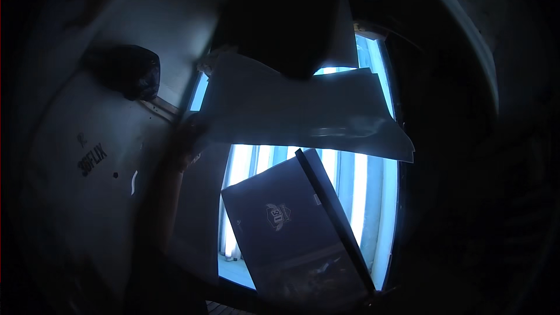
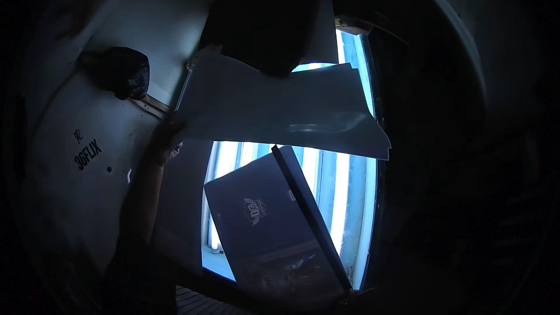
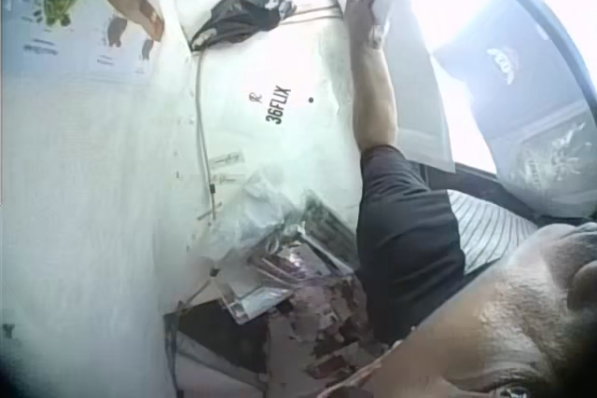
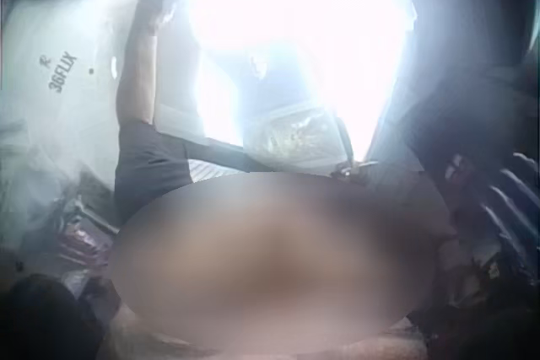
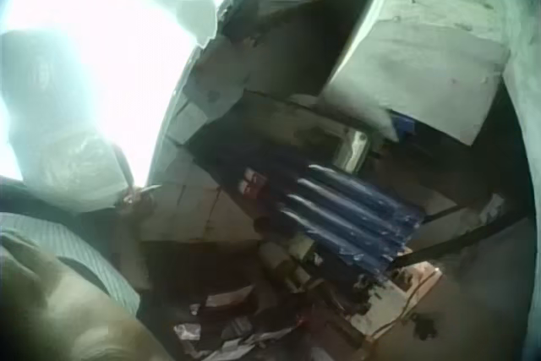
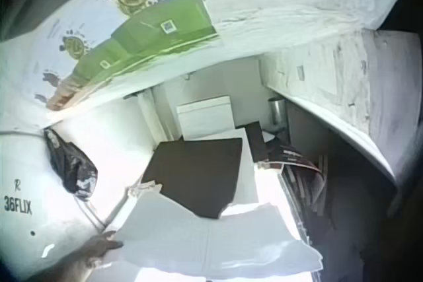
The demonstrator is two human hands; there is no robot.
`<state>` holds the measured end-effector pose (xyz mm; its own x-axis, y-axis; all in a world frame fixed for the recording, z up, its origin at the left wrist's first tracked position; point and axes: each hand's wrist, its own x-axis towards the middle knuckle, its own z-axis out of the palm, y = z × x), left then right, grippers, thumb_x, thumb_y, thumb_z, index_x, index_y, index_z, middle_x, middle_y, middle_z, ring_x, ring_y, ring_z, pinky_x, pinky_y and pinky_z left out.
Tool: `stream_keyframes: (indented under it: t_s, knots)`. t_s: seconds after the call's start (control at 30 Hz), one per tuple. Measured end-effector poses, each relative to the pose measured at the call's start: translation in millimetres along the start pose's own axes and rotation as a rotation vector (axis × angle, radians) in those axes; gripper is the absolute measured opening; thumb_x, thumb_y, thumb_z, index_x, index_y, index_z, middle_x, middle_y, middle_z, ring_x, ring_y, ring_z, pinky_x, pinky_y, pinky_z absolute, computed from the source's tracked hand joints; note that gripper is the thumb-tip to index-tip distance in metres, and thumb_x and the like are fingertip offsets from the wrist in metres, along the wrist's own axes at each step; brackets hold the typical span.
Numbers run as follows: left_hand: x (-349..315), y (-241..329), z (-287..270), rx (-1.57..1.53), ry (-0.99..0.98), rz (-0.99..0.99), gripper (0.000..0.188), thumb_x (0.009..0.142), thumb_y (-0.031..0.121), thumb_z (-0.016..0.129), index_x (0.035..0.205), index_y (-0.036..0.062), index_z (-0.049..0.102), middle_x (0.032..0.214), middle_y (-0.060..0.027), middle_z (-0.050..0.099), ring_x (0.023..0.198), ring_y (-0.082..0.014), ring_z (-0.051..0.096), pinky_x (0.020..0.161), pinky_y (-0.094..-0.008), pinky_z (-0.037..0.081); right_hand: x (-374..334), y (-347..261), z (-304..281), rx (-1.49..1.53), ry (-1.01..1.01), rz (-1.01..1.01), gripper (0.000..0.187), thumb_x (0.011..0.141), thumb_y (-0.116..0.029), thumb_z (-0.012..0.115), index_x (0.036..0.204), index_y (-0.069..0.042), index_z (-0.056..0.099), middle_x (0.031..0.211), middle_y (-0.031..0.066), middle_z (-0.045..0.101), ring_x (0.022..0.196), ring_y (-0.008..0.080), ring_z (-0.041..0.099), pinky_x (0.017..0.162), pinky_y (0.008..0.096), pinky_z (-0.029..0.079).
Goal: The person uses a marker and a straight edge to draw a line on a large poster positioned on a light table, lifting and adjusting the paper several times.
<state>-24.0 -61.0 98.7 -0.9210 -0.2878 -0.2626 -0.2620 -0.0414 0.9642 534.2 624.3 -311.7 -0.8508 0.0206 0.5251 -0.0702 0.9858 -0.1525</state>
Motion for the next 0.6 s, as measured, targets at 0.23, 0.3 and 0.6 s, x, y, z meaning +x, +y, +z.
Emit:
stream_keyframes:
  t_s: [0.23, 0.3, 0.6]
  knots:
    - [-66.2, 134.2, -8.2, 0.057, 0.084, 0.180, 0.032, 0.096, 0.017, 0.064, 0.124, 0.0034, 0.061, 0.085, -0.0021, 0.069, 0.059, -0.0016, 0.063, 0.042, -0.0128, 0.047, 163.9, -140.3, 0.5, 0.169, -0.085, 0.038, 0.023, 0.088, -0.025, 0.069, 0.105, -0.010, 0.064, 0.081, 0.0090, 0.060, 0.071, 0.0277, 0.057, 0.064, 0.0459, 0.045]
    - [-52.2, 130.8, -7.7, 0.084, -0.028, 0.326, 0.034, 0.098, 0.022, 0.060, 0.127, 0.0033, 0.060, 0.110, -0.0141, 0.067, 0.095, -0.0156, 0.068, 0.078, -0.0263, 0.058, 179.5, -136.4, -10.1, 0.116, -0.077, 0.041, 0.023, 0.088, -0.024, 0.069, 0.106, -0.010, 0.065, 0.082, 0.0092, 0.061, 0.072, 0.0278, 0.058, 0.066, 0.0457, 0.045]
    - [78.8, 125.9, -112.2, -0.092, -0.007, 0.427, 0.046, 0.097, 0.025, 0.064, 0.135, 0.0014, 0.053, 0.111, -0.0123, 0.064, 0.094, -0.0201, 0.066, 0.077, -0.0311, 0.058, 218.0, -159.0, -21.5, 0.121, -0.108, 0.072, 0.021, 0.090, -0.023, 0.068, 0.105, -0.009, 0.066, 0.086, 0.0101, 0.062, 0.078, 0.0282, 0.060, 0.071, 0.0445, 0.048]
